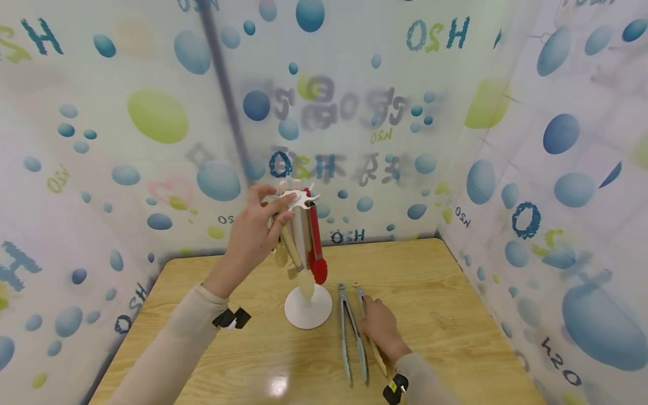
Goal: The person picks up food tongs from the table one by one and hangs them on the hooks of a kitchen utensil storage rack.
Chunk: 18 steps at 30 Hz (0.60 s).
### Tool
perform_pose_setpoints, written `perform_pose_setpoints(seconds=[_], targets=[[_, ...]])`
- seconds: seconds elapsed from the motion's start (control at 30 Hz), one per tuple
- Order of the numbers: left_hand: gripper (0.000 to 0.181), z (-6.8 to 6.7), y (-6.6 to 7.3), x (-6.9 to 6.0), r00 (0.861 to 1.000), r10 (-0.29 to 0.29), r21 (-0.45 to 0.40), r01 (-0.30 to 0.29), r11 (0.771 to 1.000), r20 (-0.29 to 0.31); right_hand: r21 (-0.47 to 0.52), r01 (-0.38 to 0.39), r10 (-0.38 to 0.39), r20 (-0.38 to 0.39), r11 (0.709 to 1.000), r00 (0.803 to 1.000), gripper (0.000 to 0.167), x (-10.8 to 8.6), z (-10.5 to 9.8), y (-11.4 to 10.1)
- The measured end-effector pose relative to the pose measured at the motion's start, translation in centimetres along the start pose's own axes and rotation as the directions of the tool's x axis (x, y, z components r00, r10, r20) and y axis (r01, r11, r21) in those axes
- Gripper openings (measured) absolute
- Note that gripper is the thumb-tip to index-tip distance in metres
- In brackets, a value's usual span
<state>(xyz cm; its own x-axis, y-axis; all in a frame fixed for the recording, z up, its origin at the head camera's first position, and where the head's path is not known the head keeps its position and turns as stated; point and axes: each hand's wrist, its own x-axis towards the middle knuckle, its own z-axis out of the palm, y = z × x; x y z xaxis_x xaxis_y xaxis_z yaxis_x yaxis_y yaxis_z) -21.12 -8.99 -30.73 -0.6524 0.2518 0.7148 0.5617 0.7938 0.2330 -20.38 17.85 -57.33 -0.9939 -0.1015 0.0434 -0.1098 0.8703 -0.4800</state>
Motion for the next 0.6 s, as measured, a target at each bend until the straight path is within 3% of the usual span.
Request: perform_pose_setpoints(seconds=[0.17, 0.33, 0.47, 0.6], targets=[[0.039, 0.0, 0.4, 0.0, 1.000, -0.002, 0.027, 0.002, 1.000, -0.010, -0.021, -0.010, 0.011, 0.014, 1.000, 1.000, 0.057, 0.0, -0.4, 0.4], [0.040, -0.3, 0.3, 0.2, 1.000, 0.005, 0.025, -0.005, 1.000, 0.027, -0.041, -0.021, 0.022, 0.026, 0.999, 0.999, 0.059, 0.3, -0.5, 0.5], [0.038, -0.7, -0.5, 0.7, 0.996, 0.022, -0.063, -0.016, 0.998, 0.083, -0.072, -0.009, 0.011, 0.029, 0.997, 1.000, 0.061, 0.4, -0.3, 0.6], [0.035, -1.0, -1.6, 1.6, 0.990, 0.037, -0.207, -0.008, 0.978, 0.137, -0.078, 0.005, -0.002, 0.040, 0.997, 0.999, 0.063, 0.7, -0.1, 0.8]])
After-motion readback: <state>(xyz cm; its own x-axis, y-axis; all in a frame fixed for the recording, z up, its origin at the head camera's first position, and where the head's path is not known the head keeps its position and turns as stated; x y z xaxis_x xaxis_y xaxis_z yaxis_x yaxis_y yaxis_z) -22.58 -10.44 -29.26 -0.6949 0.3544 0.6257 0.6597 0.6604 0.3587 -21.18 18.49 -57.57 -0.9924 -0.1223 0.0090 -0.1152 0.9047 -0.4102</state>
